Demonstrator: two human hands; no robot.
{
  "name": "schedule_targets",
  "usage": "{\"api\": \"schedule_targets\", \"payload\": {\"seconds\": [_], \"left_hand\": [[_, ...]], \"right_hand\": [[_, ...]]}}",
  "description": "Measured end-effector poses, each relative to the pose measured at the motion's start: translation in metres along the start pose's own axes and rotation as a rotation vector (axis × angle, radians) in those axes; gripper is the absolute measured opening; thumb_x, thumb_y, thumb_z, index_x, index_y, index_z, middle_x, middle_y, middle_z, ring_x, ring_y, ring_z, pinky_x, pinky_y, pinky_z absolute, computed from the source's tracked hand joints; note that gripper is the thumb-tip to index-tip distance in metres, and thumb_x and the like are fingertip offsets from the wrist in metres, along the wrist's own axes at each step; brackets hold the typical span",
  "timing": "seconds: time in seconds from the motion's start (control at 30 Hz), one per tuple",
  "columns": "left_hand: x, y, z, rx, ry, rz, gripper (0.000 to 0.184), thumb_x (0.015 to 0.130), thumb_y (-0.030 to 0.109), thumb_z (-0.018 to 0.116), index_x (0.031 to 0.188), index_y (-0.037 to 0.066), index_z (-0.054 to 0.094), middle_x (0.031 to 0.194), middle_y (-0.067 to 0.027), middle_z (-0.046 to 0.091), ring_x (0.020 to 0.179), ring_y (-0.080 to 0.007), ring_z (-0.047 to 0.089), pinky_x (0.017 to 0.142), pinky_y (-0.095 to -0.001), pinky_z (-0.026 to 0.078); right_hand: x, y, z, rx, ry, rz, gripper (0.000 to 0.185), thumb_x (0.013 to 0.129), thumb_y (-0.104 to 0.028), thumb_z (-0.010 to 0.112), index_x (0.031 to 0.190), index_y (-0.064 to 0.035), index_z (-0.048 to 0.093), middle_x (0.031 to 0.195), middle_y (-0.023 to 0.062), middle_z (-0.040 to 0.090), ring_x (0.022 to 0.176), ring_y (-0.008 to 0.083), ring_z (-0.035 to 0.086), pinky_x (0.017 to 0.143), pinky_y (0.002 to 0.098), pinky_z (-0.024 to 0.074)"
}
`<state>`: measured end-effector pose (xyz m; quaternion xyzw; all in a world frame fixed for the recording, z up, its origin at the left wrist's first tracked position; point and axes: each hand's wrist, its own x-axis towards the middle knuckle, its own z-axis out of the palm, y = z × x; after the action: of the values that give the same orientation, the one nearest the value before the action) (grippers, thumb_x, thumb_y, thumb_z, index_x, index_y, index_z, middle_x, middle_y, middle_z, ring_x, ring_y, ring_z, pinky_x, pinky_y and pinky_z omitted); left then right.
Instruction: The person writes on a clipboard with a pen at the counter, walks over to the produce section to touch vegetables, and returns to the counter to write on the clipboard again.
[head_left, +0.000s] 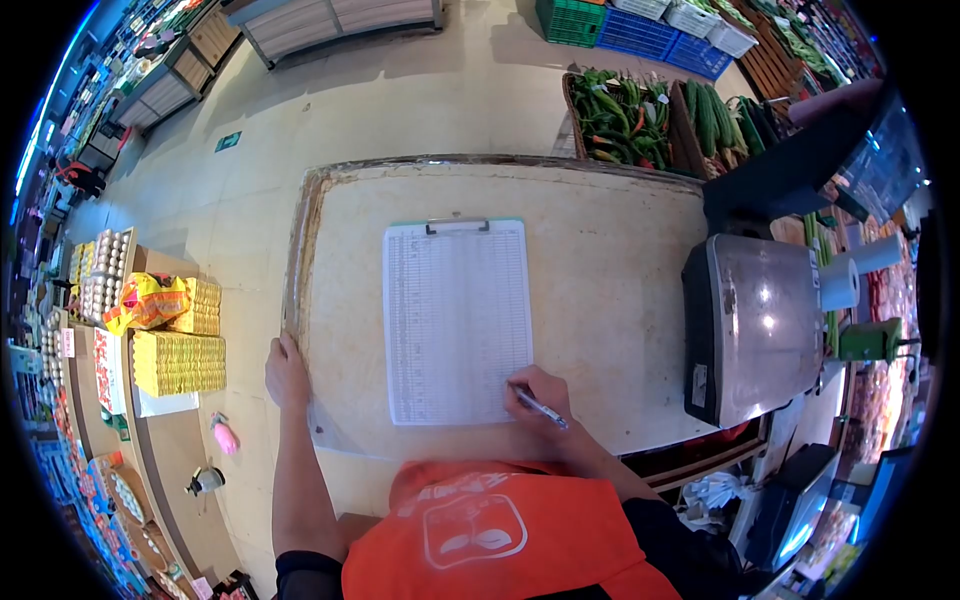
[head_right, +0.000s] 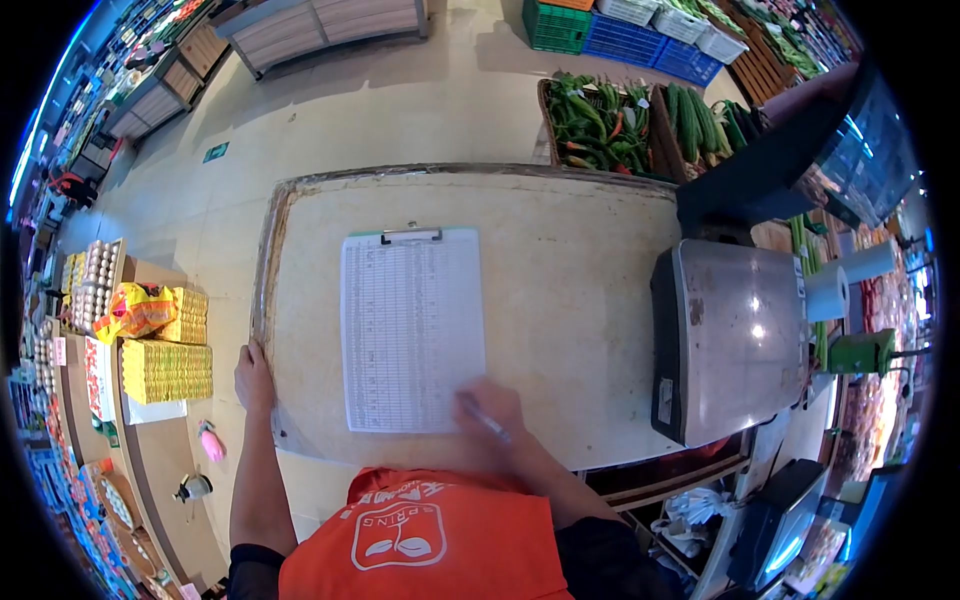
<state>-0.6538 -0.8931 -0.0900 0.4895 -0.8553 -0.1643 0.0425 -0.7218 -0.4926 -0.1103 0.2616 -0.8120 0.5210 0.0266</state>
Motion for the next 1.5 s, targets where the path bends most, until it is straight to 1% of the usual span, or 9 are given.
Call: {"api": "schedule_targets", "payload": {"seconds": [0.4, 0.6, 0.9, 1.1, 1.17, 1.23, 1.27, 1.37, 1.5], "left_hand": [[0.001, -0.002, 0.001, -0.015, -0.006, 0.013, 0.052, 0.104, 0.047, 0.035, 0.097, 0.002, 0.061, 0.093, -0.025, 0.067, 0.089, -0.0459, 0.062, 0.077, -0.054, 0.046], [0.001, 0.0, 0.0, -0.006, -0.014, 0.002, 0.052, 0.104, 0.047, 0.035, 0.097, 0.002, 0.061, 0.094, -0.0252, 0.068, 0.089, -0.0458, 0.062, 0.077, -0.0541, 0.046], [0.001, 0.0, -0.001, -0.028, -0.007, 0.002, 0.054, 0.104, 0.048, 0.035, 0.095, 0.001, 0.062, 0.093, -0.0252, 0.067, 0.089, -0.0449, 0.063, 0.076, -0.0534, 0.046], [0.0, -0.019, 0.006, 0.025, -0.008, -0.004, 0.052, 0.103, 0.048, 0.038, 0.096, 0.003, 0.063, 0.094, -0.0236, 0.068, 0.089, -0.0443, 0.063, 0.077, -0.0526, 0.047], [0.01, -0.013, 0.014, -0.039, 0.027, 0.003, 0.05, 0.102, 0.047, 0.039, 0.096, 0.003, 0.063, 0.094, -0.0228, 0.068, 0.089, -0.0439, 0.063, 0.078, -0.0524, 0.048], [0.0, -0.007, 0.005, -0.145, 0.035, 0.001, 0.048, 0.102, 0.045, 0.041, 0.095, 0.004, 0.063, 0.093, -0.0222, 0.067, 0.089, -0.0427, 0.063, 0.078, -0.0518, 0.048], [0.001, -0.008, 0.007, -0.134, 0.045, 0.009, 0.046, 0.103, 0.043, 0.041, 0.092, 0.003, 0.062, 0.091, -0.022, 0.066, 0.087, -0.0425, 0.063, 0.076, -0.0522, 0.047], [-0.001, -0.009, 0.01, -0.084, 0.079, 0.036, 0.046, 0.103, 0.04, 0.041, 0.087, 0.001, 0.059, 0.087, -0.0231, 0.065, 0.084, -0.0434, 0.062, 0.074, -0.0532, 0.047], [0.002, -0.013, 0.012, -0.057, 0.096, 0.059, 0.046, 0.103, 0.039, 0.042, 0.086, -0.001, 0.059, 0.084, -0.0246, 0.064, 0.081, -0.0447, 0.061, 0.073, -0.0539, 0.046]], "right_hand": [[0.002, -0.002, 0.001, -0.074, 0.142, -0.004, 0.013, 0.081, -0.001, 0.071, 0.088, -0.006, 0.061, 0.07, 0.0067, 0.061, 0.054, 0.0144, 0.061, 0.052, 0.0279, 0.0487], [-0.003, 0.003, 0.0, -0.018, -0.009, -0.024, 0.014, 0.08, -0.001, 0.072, 0.087, -0.0064, 0.061, 0.07, 0.0063, 0.062, 0.054, 0.013, 0.06, 0.051, 0.0267, 0.0487], [0.002, -0.001, 0.0, -0.045, -0.005, -0.042, 0.012, 0.081, -0.003, 0.072, 0.085, -0.0061, 0.061, 0.07, 0.0078, 0.062, 0.054, 0.0151, 0.061, 0.051, 0.0279, 0.0488], [-0.01, -0.001, 0.0, -0.037, 0.148, 0.098, 0.012, 0.078, -0.002, 0.071, 0.085, -0.0071, 0.062, 0.069, 0.0089, 0.062, 0.054, 0.0199, 0.061, 0.051, 0.0311, 0.05], [-0.034, 0.034, 0.012, -0.242, 0.248, -0.051, 0.013, 0.076, -0.005, 0.073, 0.084, -0.0089, 0.063, 0.07, 0.0099, 0.063, 0.053, 0.0224, 0.061, 0.052, 0.0347, 0.051], [-0.043, 0.045, 0.012, -0.235, 0.246, -0.026, 0.014, 0.076, -0.009, 0.075, 0.085, -0.0114, 0.065, 0.069, 0.0096, 0.064, 0.055, 0.0238, 0.062, 0.054, 0.0363, 0.0518], [-0.041, 0.035, 0.004, -0.176, 0.124, 0.051, 0.013, 0.079, -0.011, 0.076, 0.086, -0.0107, 0.065, 0.07, 0.0086, 0.064, 0.056, 0.0203, 0.062, 0.054, 0.0339, 0.0513], [-0.04, 0.02, 0.001, 0.155, 0.152, 0.406, 0.016, 0.083, -0.014, 0.076, 0.092, -0.007, 0.066, 0.071, 0.0064, 0.066, 0.059, 0.0128, 0.061, 0.056, 0.0306, 0.0504], [-0.038, 0.016, 0.0, -0.015, 0.147, 0.321, 0.017, 0.086, -0.014, 0.075, 0.095, -0.0042, 0.065, 0.072, 0.0058, 0.067, 0.062, 0.0089, 0.06, 0.056, 0.0287, 0.0502]]}}
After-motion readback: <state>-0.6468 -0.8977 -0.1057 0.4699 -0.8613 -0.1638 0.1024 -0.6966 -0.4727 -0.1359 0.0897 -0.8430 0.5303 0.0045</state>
